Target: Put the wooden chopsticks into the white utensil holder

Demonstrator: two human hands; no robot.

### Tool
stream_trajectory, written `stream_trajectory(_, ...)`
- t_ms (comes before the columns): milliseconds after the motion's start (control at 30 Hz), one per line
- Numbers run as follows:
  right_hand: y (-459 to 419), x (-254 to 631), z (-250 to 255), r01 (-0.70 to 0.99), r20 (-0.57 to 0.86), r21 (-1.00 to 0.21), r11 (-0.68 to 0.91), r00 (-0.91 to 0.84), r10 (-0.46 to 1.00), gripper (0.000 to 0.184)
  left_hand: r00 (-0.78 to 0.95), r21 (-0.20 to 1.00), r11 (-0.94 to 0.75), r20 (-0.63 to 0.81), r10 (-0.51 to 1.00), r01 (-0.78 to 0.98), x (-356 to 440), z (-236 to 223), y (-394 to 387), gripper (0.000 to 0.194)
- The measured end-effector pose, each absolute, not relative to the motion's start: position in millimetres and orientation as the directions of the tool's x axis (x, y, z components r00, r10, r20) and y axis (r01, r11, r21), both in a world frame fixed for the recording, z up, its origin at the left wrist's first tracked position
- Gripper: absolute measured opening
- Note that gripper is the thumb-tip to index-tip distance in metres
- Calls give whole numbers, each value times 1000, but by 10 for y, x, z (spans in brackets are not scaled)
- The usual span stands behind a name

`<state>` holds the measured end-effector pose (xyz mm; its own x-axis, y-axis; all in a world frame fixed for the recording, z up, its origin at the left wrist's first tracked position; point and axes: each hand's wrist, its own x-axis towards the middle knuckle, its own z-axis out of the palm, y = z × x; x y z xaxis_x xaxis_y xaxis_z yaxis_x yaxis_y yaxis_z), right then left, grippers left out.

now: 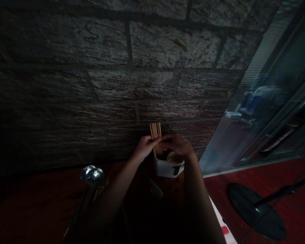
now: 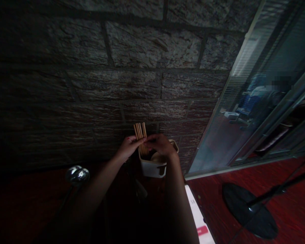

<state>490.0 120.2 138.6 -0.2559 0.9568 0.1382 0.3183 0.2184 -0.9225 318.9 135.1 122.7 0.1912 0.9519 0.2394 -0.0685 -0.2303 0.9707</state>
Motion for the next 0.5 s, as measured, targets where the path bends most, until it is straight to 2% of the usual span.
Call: stream_trajectory(500,1214,4868,1363,231,148,-949,214,-274,950,27,180,956,-292,292,939,-27,3148,1137,1378,43)
